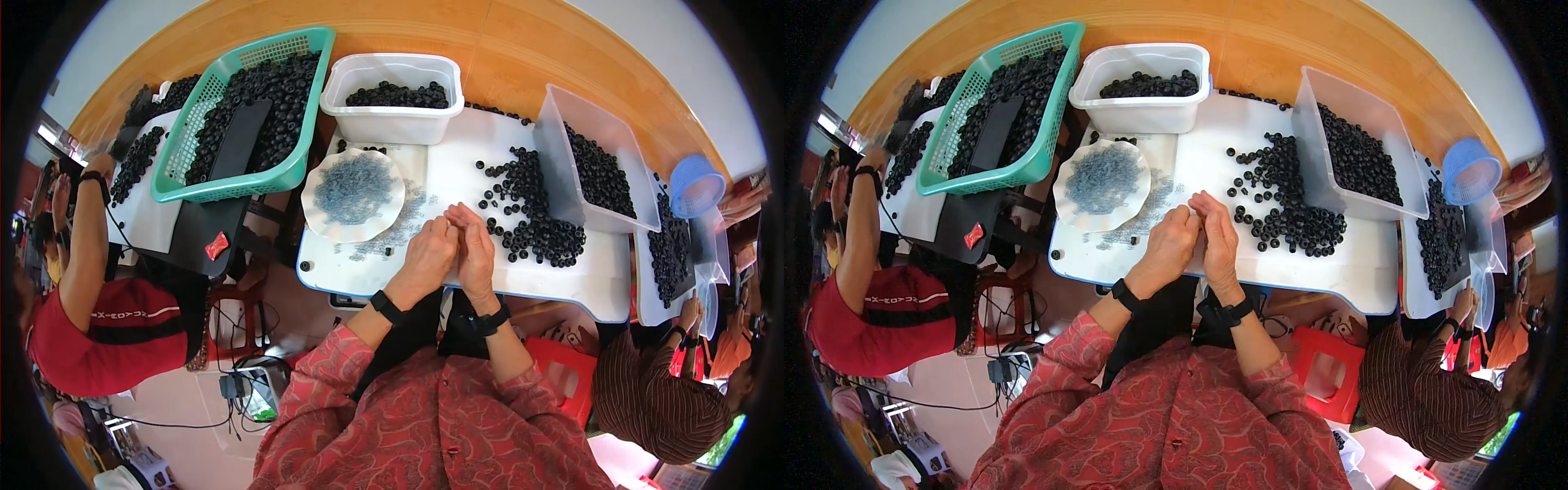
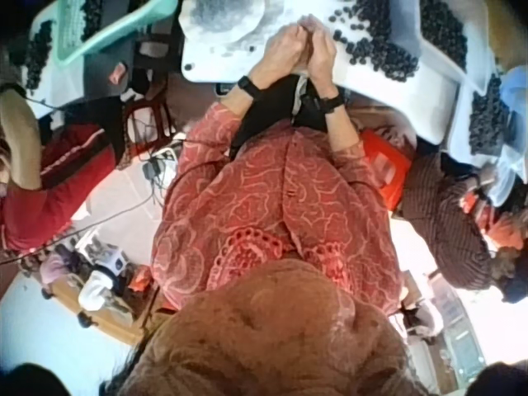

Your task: Assembling small black plastic parts by hand at a workbench.

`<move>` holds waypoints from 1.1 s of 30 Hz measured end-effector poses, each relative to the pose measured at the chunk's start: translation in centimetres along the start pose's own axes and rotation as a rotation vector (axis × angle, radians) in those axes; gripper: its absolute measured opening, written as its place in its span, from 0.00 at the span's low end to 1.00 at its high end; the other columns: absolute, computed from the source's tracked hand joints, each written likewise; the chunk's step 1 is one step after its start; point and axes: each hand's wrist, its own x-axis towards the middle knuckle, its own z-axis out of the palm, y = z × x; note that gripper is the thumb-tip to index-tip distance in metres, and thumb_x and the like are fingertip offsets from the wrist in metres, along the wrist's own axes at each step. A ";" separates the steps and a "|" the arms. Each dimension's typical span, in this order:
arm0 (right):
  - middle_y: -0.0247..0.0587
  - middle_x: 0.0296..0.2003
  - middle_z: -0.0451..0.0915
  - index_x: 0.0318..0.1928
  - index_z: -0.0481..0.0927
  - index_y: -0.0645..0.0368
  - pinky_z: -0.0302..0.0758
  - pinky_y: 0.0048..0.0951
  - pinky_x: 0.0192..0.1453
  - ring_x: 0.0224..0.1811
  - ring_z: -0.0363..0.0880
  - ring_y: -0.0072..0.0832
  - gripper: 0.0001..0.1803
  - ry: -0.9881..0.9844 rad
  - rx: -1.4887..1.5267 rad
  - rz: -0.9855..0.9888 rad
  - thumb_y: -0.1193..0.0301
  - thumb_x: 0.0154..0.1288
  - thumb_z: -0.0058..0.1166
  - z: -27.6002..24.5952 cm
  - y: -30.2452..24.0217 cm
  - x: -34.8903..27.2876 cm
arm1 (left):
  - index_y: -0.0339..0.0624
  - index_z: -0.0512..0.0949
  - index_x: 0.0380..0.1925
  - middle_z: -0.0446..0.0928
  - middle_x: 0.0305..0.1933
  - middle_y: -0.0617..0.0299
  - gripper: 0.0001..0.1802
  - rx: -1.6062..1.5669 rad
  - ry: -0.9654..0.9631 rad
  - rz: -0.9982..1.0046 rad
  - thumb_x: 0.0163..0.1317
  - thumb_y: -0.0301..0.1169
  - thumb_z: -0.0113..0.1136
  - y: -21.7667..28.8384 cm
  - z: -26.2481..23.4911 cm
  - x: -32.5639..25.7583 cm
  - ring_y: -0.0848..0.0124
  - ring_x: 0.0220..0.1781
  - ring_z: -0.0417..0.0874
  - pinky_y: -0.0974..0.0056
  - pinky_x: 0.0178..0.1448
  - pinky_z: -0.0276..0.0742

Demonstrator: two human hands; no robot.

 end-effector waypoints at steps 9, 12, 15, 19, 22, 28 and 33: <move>0.51 0.63 0.73 0.66 0.66 0.68 0.67 0.38 0.74 0.66 0.73 0.37 0.25 0.055 -0.190 -0.026 0.87 0.69 0.36 0.0 -0.3 -0.7 | 0.40 0.78 0.33 0.74 0.33 0.55 0.05 -0.061 0.061 -0.012 0.55 0.23 0.63 -0.9 -0.5 -0.3 0.54 0.35 0.81 0.54 0.36 0.79; 0.51 0.60 0.75 0.64 0.68 0.69 0.69 0.37 0.72 0.65 0.75 0.36 0.26 0.082 -0.180 -0.038 0.90 0.67 0.33 0.0 -0.3 -0.7 | 0.40 0.79 0.34 0.74 0.33 0.55 0.07 -0.074 0.064 -0.008 0.55 0.23 0.64 -1.1 -0.7 -0.4 0.54 0.36 0.81 0.54 0.37 0.79; 0.51 0.60 0.75 0.64 0.68 0.69 0.69 0.37 0.72 0.65 0.76 0.36 0.26 0.073 -0.208 -0.045 0.91 0.66 0.32 0.0 -0.4 -0.6 | 0.40 0.80 0.36 0.75 0.34 0.55 0.09 -0.091 0.065 -0.019 0.53 0.22 0.65 -1.2 -0.8 -0.5 0.54 0.37 0.81 0.54 0.38 0.79; 0.51 0.59 0.76 0.62 0.69 0.69 0.72 0.36 0.70 0.64 0.76 0.37 0.26 0.081 -0.252 -0.056 0.92 0.65 0.33 0.7 -0.6 -0.7 | 0.40 0.81 0.38 0.76 0.34 0.54 0.12 -0.113 0.071 -0.042 0.51 0.21 0.66 -1.1 -1.2 -0.5 0.53 0.38 0.81 0.54 0.39 0.79; 0.50 0.56 0.76 0.59 0.72 0.67 0.76 0.35 0.66 0.61 0.78 0.38 0.25 0.105 -0.442 -0.125 0.94 0.62 0.38 0.9 -0.6 -1.1 | 0.40 0.82 0.40 0.77 0.36 0.54 0.13 -0.123 0.050 -0.045 0.51 0.21 0.67 -1.1 -1.3 -0.5 0.54 0.38 0.81 0.54 0.39 0.79; 0.51 0.53 0.74 0.51 0.78 0.66 0.81 0.32 0.55 0.52 0.80 0.40 0.21 0.147 -0.849 -0.334 0.93 0.58 0.48 0.7 -0.7 -1.8 | 0.38 0.83 0.42 0.80 0.36 0.52 0.14 -0.290 0.136 -0.129 0.54 0.20 0.66 -1.6 -0.9 -0.6 0.56 0.35 0.83 0.59 0.38 0.79; 0.47 0.47 0.79 0.45 0.82 0.65 0.79 0.28 0.47 0.46 0.81 0.34 0.12 0.067 -0.781 -0.284 0.87 0.61 0.56 0.7 -1.9 -1.7 | 0.37 0.83 0.44 0.82 0.35 0.58 0.13 -0.533 0.117 -0.237 0.58 0.20 0.67 -1.9 -1.5 -1.0 0.70 0.32 0.83 0.66 0.36 0.78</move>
